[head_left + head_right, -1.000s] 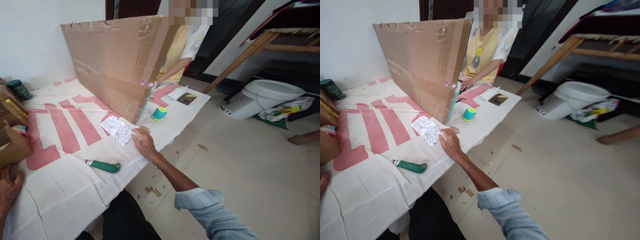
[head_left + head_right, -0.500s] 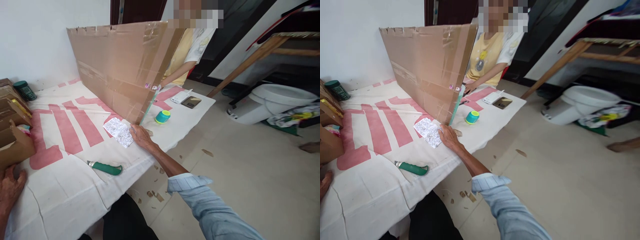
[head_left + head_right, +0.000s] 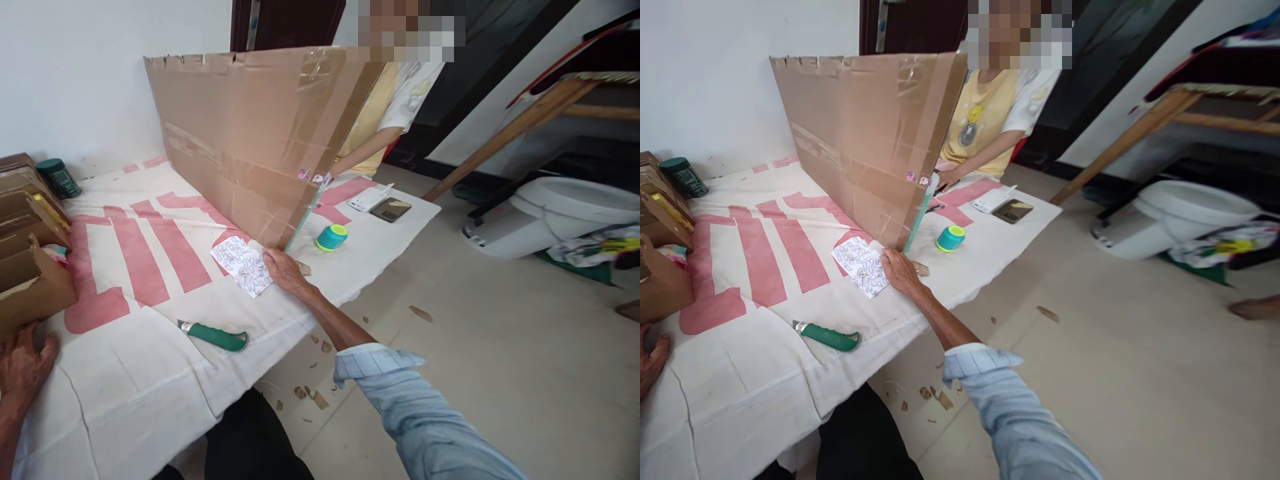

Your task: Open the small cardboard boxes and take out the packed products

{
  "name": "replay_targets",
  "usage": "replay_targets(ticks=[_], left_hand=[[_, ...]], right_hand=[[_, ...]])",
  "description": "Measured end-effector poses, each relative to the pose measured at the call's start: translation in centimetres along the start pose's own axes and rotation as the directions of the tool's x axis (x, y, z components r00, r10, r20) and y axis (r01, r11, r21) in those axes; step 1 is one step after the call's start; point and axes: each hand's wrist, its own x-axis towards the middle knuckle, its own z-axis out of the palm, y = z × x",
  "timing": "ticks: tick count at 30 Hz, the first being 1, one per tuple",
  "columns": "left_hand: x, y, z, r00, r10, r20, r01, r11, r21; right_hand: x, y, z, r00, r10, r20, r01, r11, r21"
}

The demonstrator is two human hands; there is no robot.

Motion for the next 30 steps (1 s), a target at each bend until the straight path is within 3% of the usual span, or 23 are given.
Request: replay_targets(ticks=[8, 14, 17, 20, 22, 25, 30], left_hand=[[0.1, 0.0, -0.1, 0.999, -0.012, 0.031, 0.013, 1.000, -0.008], [0.1, -0.3, 0.6, 0.998, -0.051, -0.029, 0.051, 0.999, 0.019], [0.1, -1.0, 0.9, 0.998, -0.033, -0.053, 0.029, 0.997, -0.068], [-0.4, -0.5, 1.2, 0.986, -0.017, -0.163, -0.019, 0.977, -0.212], [-1.2, 1.2, 1.1, 0.962, 0.068, -0.263, -0.150, 0.939, -0.309], [-3.1, 5.6, 0.7, 0.902, 0.266, -0.340, -0.401, 0.808, -0.432], [-6.3, 14.1, 0.2, 0.816, 0.531, -0.229, -0.548, 0.585, -0.598]], right_hand=[[-0.4, -0.5, 0.6, 0.999, 0.006, 0.040, -0.014, 0.976, 0.215], [-1.0, -1.5, 1.6, 0.997, -0.013, 0.077, -0.017, 0.928, 0.372], [-1.3, -2.3, 2.1, 0.996, -0.031, 0.083, -0.006, 0.908, 0.418], [-1.3, -3.1, 2.5, 0.995, -0.065, 0.073, 0.024, 0.888, 0.459], [-1.1, -3.5, 2.7, 0.994, -0.080, 0.070, 0.036, 0.874, 0.484], [-0.7, -4.0, 2.8, 0.994, -0.087, 0.061, 0.044, 0.861, 0.507], [-0.3, -4.5, 3.0, 0.994, -0.097, 0.057, 0.054, 0.853, 0.519]])
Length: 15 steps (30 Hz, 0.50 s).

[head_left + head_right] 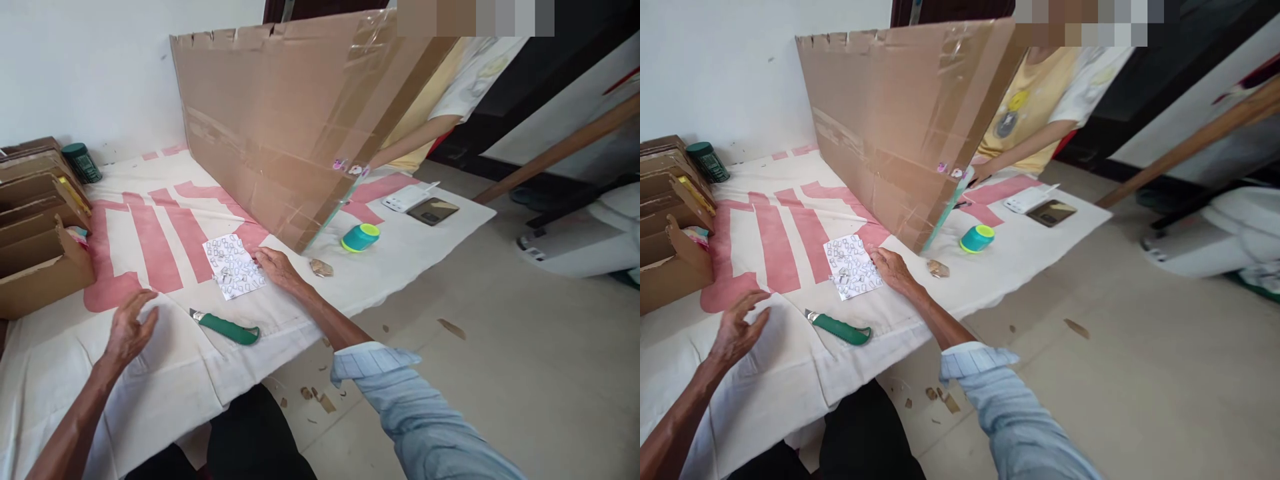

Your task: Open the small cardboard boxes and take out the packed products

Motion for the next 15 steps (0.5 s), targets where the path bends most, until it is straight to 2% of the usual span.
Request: replay_targets(ticks=[2, 5, 11, 15], left_hand=[[0.7, 1.6, 1.7, 0.995, 0.044, 0.091, -0.040, 0.998, -0.043], [1.7, 2.7, 3.6, 0.982, 0.048, 0.185, -0.036, 0.997, -0.069], [4.3, 2.1, 5.9, 0.964, -0.109, 0.242, 0.136, 0.986, -0.098], [6.4, 1.5, 6.8, 0.939, -0.229, 0.256, 0.250, 0.967, -0.049]], right_hand=[[0.0, -0.2, 0.3, 1.000, -0.005, 0.014, 0.005, 1.000, 0.016], [-0.3, -0.5, 0.8, 0.999, -0.017, 0.049, 0.015, 0.999, 0.049], [-0.8, -0.6, 1.7, 0.998, -0.030, 0.054, 0.028, 0.999, 0.036], [-0.9, -0.4, 1.8, 0.998, -0.041, 0.046, 0.041, 0.999, 0.001]])
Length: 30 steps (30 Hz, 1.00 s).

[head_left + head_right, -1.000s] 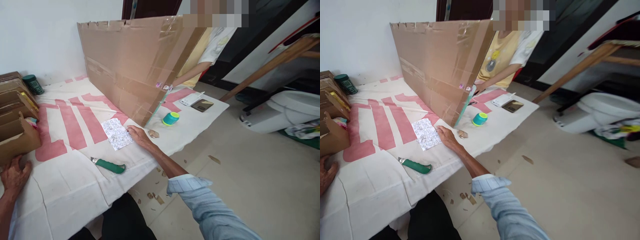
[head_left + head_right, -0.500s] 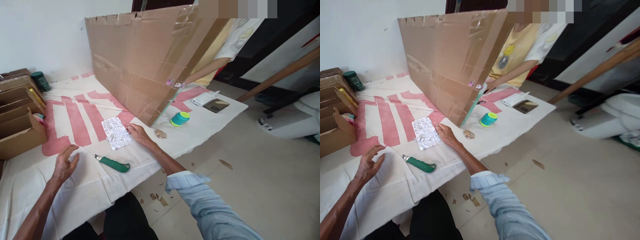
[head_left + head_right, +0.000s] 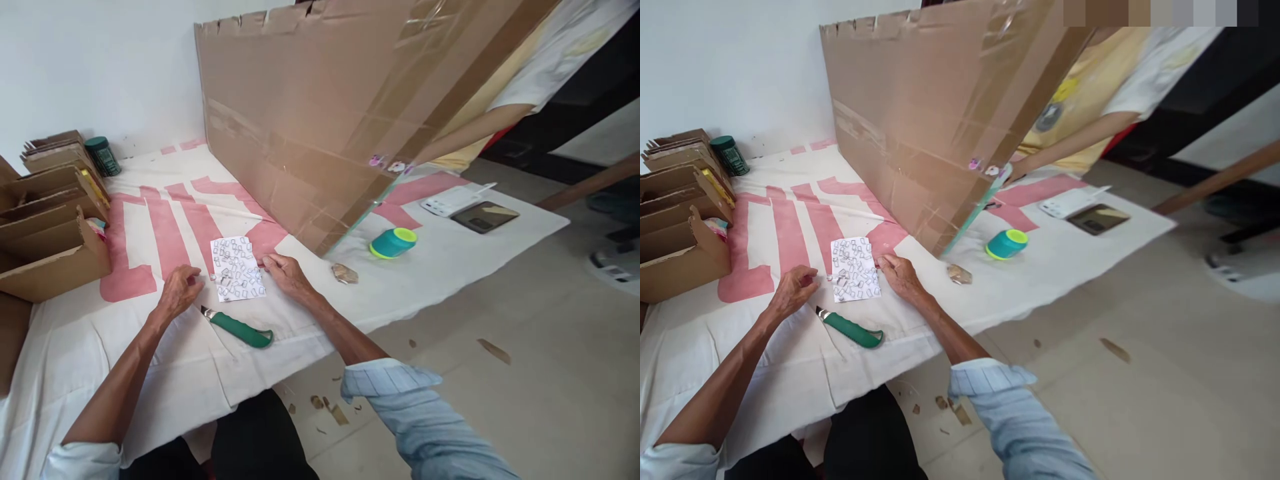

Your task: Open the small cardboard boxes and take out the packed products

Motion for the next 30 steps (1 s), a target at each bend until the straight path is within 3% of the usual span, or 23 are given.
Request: replay_targets(ticks=[10, 18, 30], left_hand=[[2.1, 1.4, 0.9, 0.987, -0.159, -0.001, 0.159, 0.987, -0.023], [2.3, 0.3, 1.2, 1.000, -0.014, 0.023, 0.016, 0.995, -0.101], [1.6, 0.4, 1.0, 0.999, 0.039, 0.032, -0.032, 0.978, -0.205]], right_hand=[[-0.3, 0.0, 0.3, 0.999, -0.025, -0.033, 0.027, 0.997, 0.076], [-0.5, -0.3, 0.2, 0.999, -0.011, -0.047, 0.016, 0.993, 0.120], [-0.6, -0.5, 0.2, 0.997, -0.021, -0.074, 0.031, 0.990, 0.136]])
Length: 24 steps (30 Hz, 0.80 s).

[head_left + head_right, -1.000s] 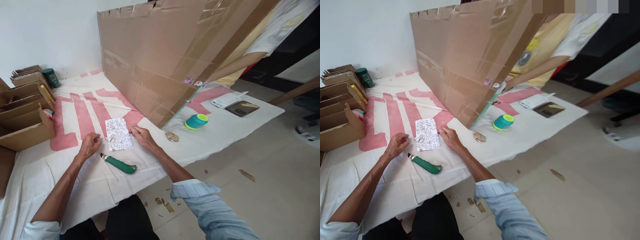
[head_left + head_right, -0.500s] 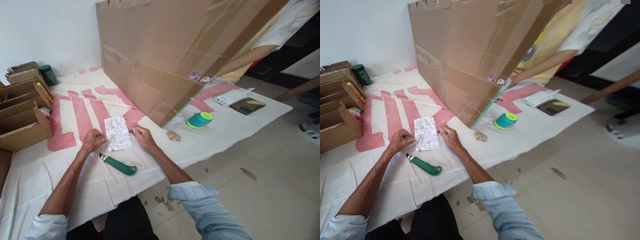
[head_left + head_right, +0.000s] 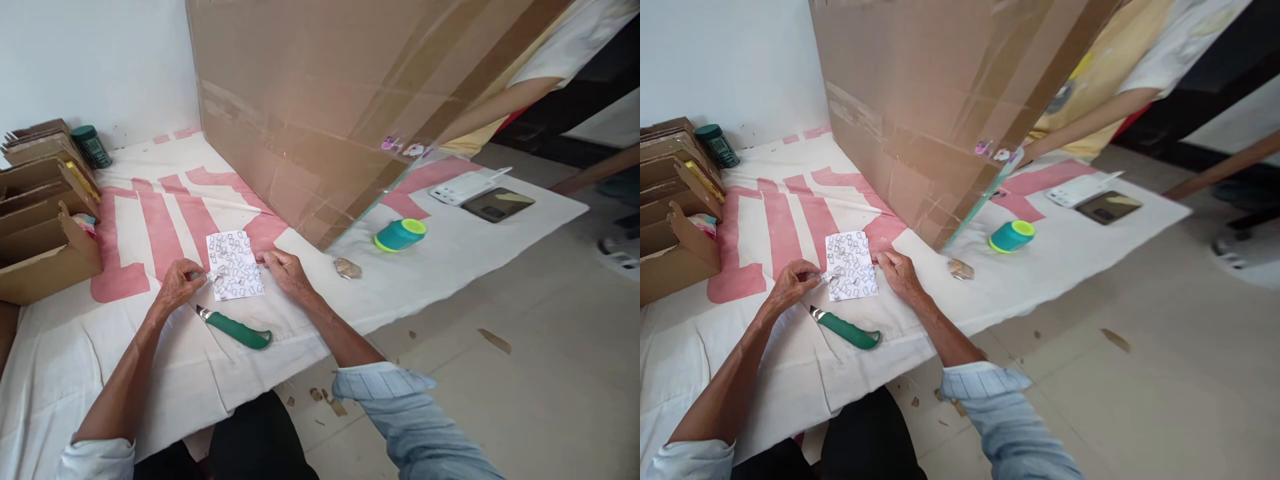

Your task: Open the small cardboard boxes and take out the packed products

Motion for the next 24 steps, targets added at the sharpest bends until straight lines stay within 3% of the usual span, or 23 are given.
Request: replay_targets(ticks=[24], left_hand=[[-0.59, -0.26, 0.20, 0.995, 0.097, 0.024, -0.097, 0.995, -0.001]], right_hand=[[-0.21, -0.25, -0.06, 0.999, 0.001, -0.032, -0.001, 1.000, -0.013]])
